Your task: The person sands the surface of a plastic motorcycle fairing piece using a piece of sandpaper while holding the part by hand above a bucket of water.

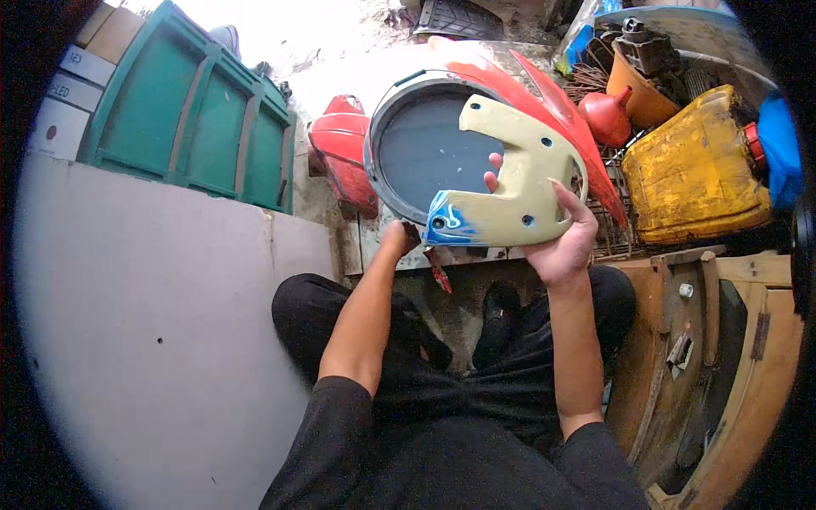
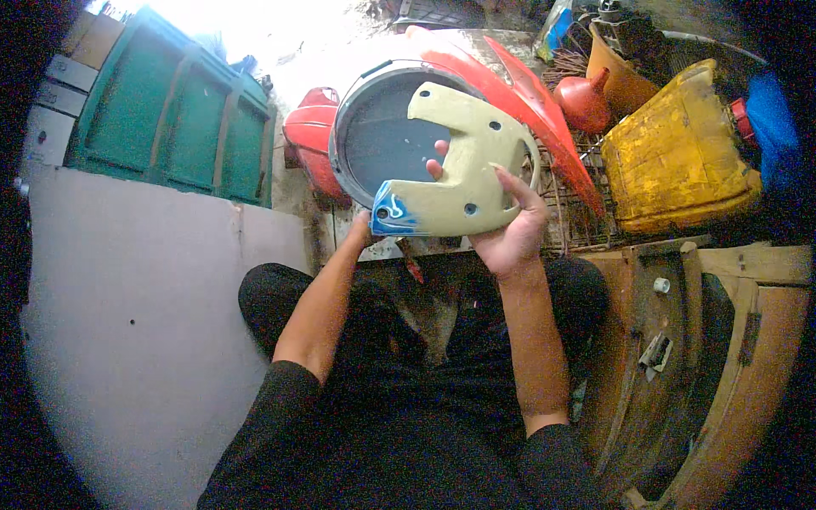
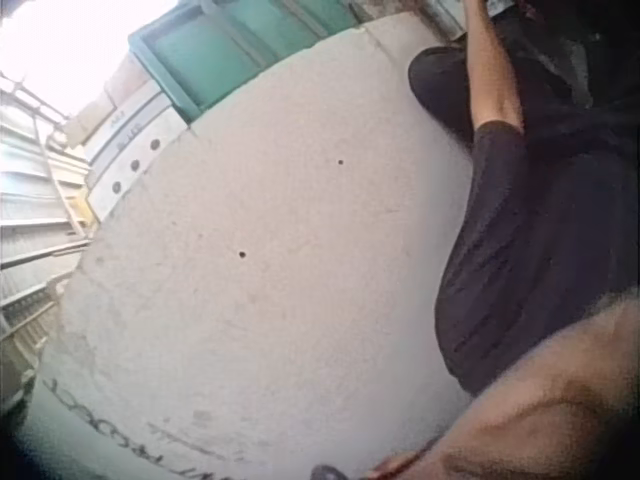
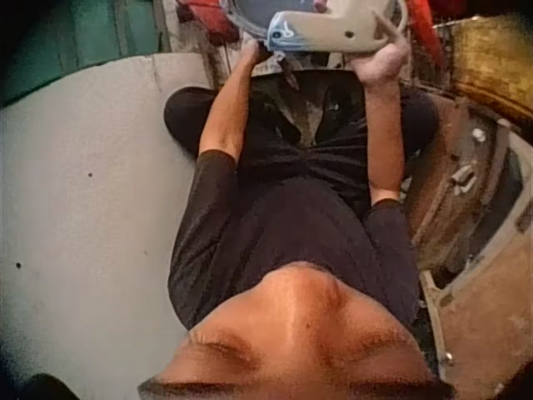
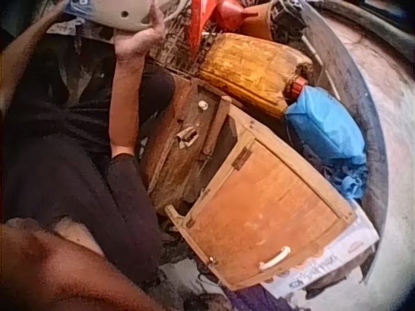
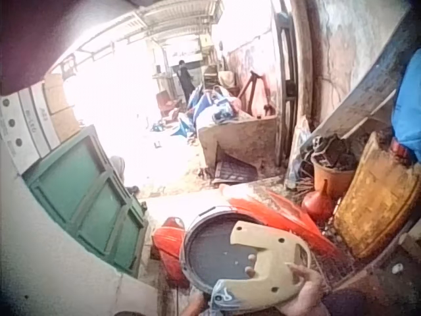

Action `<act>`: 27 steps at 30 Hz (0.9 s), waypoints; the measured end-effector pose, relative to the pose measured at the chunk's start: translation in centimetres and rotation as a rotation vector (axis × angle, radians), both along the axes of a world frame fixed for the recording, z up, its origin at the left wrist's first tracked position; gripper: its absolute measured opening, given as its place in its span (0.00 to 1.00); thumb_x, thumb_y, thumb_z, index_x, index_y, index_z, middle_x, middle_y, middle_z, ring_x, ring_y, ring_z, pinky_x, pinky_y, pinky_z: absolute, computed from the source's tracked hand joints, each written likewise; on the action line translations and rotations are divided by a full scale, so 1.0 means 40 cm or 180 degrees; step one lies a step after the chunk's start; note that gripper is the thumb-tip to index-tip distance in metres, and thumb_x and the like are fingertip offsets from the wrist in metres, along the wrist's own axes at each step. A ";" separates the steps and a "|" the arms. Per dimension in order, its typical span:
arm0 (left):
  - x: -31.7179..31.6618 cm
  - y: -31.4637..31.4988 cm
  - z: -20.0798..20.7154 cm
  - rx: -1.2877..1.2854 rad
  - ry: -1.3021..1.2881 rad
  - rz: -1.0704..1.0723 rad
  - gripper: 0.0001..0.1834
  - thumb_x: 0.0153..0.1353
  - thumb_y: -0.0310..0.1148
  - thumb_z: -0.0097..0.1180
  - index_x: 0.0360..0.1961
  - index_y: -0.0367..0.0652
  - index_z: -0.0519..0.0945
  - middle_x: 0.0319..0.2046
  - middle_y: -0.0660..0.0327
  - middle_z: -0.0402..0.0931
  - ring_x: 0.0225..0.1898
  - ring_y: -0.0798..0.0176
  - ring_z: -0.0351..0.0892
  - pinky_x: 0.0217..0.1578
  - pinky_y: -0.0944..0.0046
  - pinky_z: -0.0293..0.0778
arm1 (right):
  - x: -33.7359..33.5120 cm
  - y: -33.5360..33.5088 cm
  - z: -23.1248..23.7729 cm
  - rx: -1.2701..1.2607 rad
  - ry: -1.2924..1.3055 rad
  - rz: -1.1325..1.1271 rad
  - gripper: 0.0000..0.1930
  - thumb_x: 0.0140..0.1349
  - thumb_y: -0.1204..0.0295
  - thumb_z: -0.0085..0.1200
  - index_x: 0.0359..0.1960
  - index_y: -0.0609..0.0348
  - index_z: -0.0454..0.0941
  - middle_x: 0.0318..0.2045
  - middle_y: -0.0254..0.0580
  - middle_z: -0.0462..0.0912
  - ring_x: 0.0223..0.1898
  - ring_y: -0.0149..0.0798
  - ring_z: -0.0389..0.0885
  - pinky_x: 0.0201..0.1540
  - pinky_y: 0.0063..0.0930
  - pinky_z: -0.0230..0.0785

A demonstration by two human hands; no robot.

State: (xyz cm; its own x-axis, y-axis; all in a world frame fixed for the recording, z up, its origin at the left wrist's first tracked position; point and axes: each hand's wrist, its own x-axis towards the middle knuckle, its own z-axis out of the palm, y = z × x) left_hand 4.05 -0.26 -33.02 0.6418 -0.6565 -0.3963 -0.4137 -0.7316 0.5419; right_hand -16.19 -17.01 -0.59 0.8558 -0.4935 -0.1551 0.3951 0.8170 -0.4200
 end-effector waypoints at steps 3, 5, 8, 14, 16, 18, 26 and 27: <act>0.073 0.090 -0.105 -0.0486 0.0416 0.0531 0.12 0.48 0.36 0.67 0.32 0.41 0.85 0.35 0.47 0.83 0.38 0.44 0.84 0.39 0.51 0.79 | 0.036 0.033 0.033 -0.0042 -0.0077 0.0120 0.36 0.61 0.64 0.49 0.71 0.62 0.52 0.63 0.61 0.67 0.63 0.60 0.70 0.65 0.59 0.60; 0.053 0.076 -0.160 -0.0544 0.0495 0.0603 0.15 0.46 0.36 0.69 0.35 0.42 0.85 0.36 0.48 0.83 0.39 0.44 0.83 0.40 0.52 0.79 | 0.032 0.025 0.008 -0.0118 0.0016 0.0052 0.36 0.61 0.64 0.49 0.71 0.61 0.52 0.63 0.61 0.67 0.62 0.60 0.70 0.65 0.60 0.60; -0.006 0.011 -0.073 -0.0265 0.0310 0.0408 0.16 0.47 0.36 0.69 0.37 0.42 0.84 0.36 0.47 0.83 0.42 0.43 0.82 0.40 0.51 0.78 | 0.017 0.006 -0.003 -0.0190 0.0150 -0.0113 0.36 0.61 0.65 0.49 0.71 0.61 0.52 0.63 0.62 0.67 0.62 0.61 0.70 0.65 0.60 0.60; -0.008 0.036 -0.026 -0.0627 0.0123 0.0248 0.11 0.49 0.30 0.61 0.36 0.41 0.82 0.35 0.44 0.81 0.41 0.37 0.79 0.37 0.47 0.76 | 0.041 0.019 0.000 -0.0053 0.0155 -0.0062 0.36 0.61 0.65 0.48 0.71 0.60 0.52 0.63 0.63 0.67 0.62 0.62 0.70 0.66 0.60 0.59; -0.018 0.013 0.005 -0.0357 0.0291 0.0248 0.11 0.49 0.30 0.60 0.36 0.41 0.82 0.35 0.43 0.80 0.40 0.36 0.78 0.37 0.46 0.75 | 0.040 0.015 -0.008 -0.0090 0.0194 -0.0073 0.36 0.61 0.65 0.48 0.71 0.60 0.52 0.63 0.64 0.67 0.62 0.62 0.70 0.66 0.60 0.59; -0.025 0.016 0.015 -0.0559 0.0225 0.0294 0.11 0.49 0.30 0.60 0.36 0.42 0.82 0.35 0.43 0.80 0.41 0.36 0.78 0.37 0.46 0.75 | 0.041 0.014 -0.012 -0.0021 0.0199 -0.0064 0.36 0.61 0.65 0.48 0.71 0.60 0.52 0.63 0.64 0.67 0.62 0.62 0.70 0.66 0.60 0.58; -0.013 0.029 -0.024 -0.0684 0.0319 0.0378 0.13 0.49 0.33 0.62 0.37 0.42 0.83 0.34 0.44 0.81 0.40 0.38 0.80 0.37 0.49 0.75 | 0.046 0.019 -0.013 0.0007 0.0169 -0.0007 0.36 0.61 0.65 0.48 0.71 0.60 0.52 0.63 0.64 0.67 0.62 0.62 0.70 0.66 0.60 0.59; -0.018 0.022 -0.019 -0.0737 0.0427 0.0370 0.13 0.48 0.34 0.63 0.37 0.42 0.83 0.33 0.45 0.81 0.39 0.39 0.80 0.37 0.48 0.75 | 0.044 0.015 -0.016 -0.0023 0.0182 -0.0018 0.36 0.61 0.65 0.48 0.71 0.60 0.52 0.63 0.64 0.67 0.62 0.62 0.70 0.66 0.60 0.59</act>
State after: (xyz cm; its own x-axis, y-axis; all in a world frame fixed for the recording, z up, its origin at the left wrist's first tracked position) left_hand 3.34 0.63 -33.77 0.6701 -0.6645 -0.3308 -0.2477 -0.6203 0.7442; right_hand -14.44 -16.40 -1.21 0.8429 -0.4995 -0.2002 0.3747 0.8118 -0.4480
